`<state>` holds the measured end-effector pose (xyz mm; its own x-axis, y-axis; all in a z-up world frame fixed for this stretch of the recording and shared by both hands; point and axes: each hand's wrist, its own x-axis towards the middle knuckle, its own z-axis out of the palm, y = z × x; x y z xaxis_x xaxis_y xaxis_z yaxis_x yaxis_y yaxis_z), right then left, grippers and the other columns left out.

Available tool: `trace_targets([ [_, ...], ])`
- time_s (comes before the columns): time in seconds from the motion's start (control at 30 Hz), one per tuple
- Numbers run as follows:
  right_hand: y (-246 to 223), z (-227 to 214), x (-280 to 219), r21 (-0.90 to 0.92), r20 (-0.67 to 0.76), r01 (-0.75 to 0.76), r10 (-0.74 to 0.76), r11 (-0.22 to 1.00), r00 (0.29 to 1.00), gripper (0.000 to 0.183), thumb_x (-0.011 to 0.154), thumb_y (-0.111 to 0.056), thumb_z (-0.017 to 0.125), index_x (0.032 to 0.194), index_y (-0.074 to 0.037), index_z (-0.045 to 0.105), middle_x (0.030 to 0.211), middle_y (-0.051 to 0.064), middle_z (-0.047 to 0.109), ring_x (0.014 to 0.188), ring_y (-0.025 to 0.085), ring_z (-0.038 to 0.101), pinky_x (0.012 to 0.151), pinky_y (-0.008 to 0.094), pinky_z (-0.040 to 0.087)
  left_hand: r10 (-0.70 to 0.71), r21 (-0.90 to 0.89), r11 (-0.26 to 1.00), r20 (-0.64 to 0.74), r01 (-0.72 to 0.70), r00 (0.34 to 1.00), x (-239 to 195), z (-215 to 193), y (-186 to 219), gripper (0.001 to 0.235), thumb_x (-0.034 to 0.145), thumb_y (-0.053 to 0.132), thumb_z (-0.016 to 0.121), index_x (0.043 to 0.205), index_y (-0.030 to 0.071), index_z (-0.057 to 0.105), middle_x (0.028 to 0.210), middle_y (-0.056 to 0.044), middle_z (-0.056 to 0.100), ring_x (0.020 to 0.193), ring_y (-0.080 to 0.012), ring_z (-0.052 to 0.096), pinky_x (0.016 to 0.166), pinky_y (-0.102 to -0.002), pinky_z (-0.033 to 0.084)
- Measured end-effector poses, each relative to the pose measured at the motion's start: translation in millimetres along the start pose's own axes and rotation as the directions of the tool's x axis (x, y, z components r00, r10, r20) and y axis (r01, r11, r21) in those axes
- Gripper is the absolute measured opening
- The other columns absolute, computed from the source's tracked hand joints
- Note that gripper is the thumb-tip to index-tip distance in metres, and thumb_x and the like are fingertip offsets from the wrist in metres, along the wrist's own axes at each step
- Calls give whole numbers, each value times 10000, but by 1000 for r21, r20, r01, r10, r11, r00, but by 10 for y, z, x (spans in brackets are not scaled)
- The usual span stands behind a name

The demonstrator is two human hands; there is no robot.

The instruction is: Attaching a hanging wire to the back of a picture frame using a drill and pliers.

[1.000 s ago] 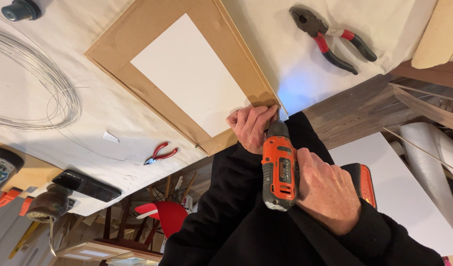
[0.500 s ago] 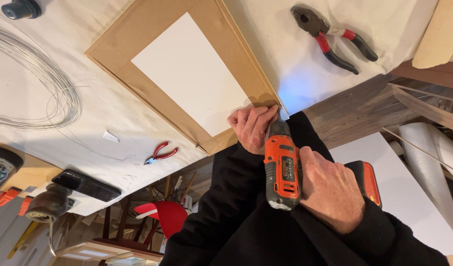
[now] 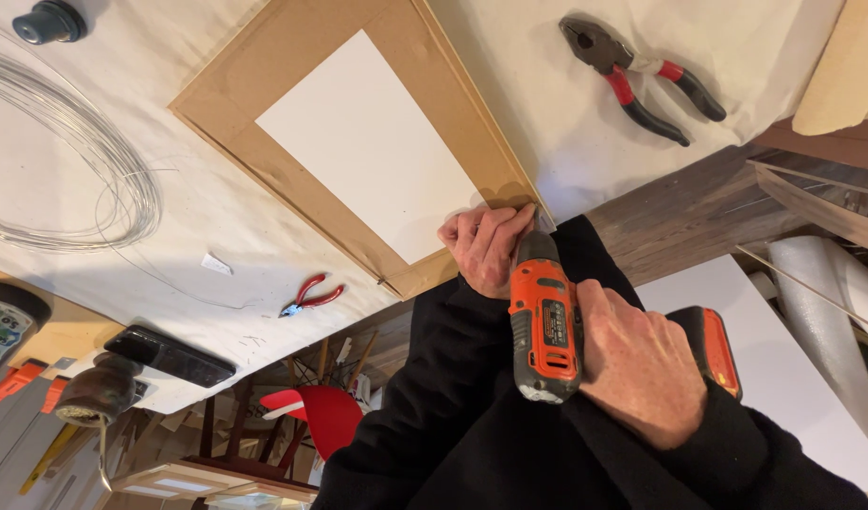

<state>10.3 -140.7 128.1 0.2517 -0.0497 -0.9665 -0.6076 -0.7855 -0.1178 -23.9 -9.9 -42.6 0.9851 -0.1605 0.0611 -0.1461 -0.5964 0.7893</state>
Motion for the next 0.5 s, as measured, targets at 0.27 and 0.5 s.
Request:
trace_targets([
  [0.27, -5, -4, -3, -12, -16, 3, -4, 1000, 1000, 421, 837, -382, 696, 1031, -55, 515, 890, 194, 685, 784, 451, 695, 696, 562, 550, -1, 10, 1000, 28, 1, 1000, -12, -9, -21, 249, 829, 127, 837, 1061, 138, 745, 943, 34, 658, 907, -182, 612, 918, -376, 360],
  [0.5, -19, -36, 5, -38, -38, -1, 0, 999, 999, 407, 832, -375, 704, 1021, -67, 516, 887, 190, 691, 805, 454, 691, 709, 571, 541, 14, 18, 1000, 20, -14, 1000, 13, -6, -22, 257, 830, 120, 835, 1071, 135, 744, 941, 31, 655, 911, -185, 615, 914, -377, 361],
])
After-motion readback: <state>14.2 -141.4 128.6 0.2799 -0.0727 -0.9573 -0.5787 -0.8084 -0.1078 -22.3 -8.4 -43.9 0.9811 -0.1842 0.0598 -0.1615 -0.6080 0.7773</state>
